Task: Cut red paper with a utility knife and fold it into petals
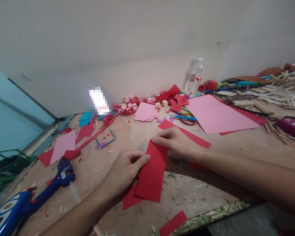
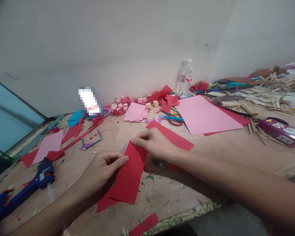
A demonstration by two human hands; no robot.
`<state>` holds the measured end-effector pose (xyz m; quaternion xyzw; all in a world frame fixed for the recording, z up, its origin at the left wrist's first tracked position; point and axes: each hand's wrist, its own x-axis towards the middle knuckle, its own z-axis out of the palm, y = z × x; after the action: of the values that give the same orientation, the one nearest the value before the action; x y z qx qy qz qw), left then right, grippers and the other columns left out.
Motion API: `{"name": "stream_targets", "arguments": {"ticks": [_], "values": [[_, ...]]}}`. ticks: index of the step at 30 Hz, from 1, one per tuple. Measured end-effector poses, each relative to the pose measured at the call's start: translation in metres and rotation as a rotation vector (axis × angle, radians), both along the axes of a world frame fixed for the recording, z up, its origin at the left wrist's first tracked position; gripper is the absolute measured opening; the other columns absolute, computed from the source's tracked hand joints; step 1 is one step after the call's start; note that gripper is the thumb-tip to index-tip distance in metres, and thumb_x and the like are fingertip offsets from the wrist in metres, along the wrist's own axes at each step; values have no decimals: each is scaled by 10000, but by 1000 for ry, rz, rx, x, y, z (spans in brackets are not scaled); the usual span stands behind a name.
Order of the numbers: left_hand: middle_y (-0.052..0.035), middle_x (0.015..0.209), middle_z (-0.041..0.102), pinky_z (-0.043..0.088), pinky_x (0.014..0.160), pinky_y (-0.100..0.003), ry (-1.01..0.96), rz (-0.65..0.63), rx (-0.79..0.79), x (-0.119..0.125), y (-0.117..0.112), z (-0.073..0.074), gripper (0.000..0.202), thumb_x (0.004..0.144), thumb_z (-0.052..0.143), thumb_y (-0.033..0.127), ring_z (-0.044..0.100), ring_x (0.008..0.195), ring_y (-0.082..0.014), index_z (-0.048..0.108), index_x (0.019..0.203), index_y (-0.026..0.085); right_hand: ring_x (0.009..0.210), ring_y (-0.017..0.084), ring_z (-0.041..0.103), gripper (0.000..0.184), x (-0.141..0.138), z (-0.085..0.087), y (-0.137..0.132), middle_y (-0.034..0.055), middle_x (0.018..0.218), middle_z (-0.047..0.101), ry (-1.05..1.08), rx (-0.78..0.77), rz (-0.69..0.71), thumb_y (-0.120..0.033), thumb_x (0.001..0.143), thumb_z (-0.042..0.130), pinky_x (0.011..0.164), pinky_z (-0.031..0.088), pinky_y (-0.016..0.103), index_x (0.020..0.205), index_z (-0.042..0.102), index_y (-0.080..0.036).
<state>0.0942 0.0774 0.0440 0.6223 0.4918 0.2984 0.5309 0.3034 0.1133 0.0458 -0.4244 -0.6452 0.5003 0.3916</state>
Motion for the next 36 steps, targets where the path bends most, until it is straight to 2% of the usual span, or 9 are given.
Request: {"name": "stream_targets", "arguments": {"ticks": [6,14,20,22,25,27,29,32,36], "values": [[49,561,514,278,475,-219,-157,43,-49,2,0,1,403,879,731,480,396,495,-85,639,642,167,561,130,528,367,4,1,4,-4,617,627,103,-94,12,-491,793,775,564,429,280,633,664,-180],[22,625,592,308,523,-221,-187,116,-17,-1,4,-3,399,839,789,499,444,569,-101,686,657,158,626,151,614,376,13,-2,12,19,680,682,-37,-73,84,-512,869,708,618,488,280,714,699,-169],[18,566,550,280,513,-230,-265,126,-22,1,3,5,498,722,848,585,411,524,-98,645,593,149,632,204,666,282,13,2,17,53,674,723,-230,163,70,-368,911,631,621,518,319,765,753,-160],[16,560,547,297,518,-227,-295,143,-28,2,3,11,525,666,874,607,431,521,-100,634,575,150,833,269,736,206,12,10,11,112,899,807,-301,277,22,-265,886,637,782,560,388,930,809,-158],[-11,607,619,365,546,-231,-339,187,-55,2,2,19,510,618,894,607,526,549,-128,670,623,149,1312,325,626,480,12,23,-8,136,1411,703,-377,500,58,-176,844,681,1116,460,476,1320,741,-186],[-32,649,671,411,573,-239,-358,204,-81,2,-1,22,487,607,900,588,580,580,-149,699,663,148,1412,292,558,570,12,28,-23,117,1521,624,-405,649,163,-182,878,682,1181,422,461,1447,656,-199],[-48,682,705,444,599,-240,-358,209,-109,2,-6,22,474,612,903,572,611,610,-158,723,695,141,1351,269,618,496,11,28,-35,109,1464,672,-381,715,222,-193,922,652,1139,478,443,1416,682,-210],[-36,645,692,413,535,-218,-327,220,-153,-2,-16,15,503,636,887,607,582,553,-136,725,717,137,1222,273,704,361,8,24,-46,85,1303,770,-273,567,187,-185,929,629,1076,527,434,1249,786,-241],[-7,440,545,251,365,-215,-237,200,-202,-17,-41,6,617,664,812,738,443,348,-117,624,574,157,1088,283,748,332,1,20,-50,55,1132,824,-178,274,169,-164,905,584,935,570,380,1096,843,-244]]}}
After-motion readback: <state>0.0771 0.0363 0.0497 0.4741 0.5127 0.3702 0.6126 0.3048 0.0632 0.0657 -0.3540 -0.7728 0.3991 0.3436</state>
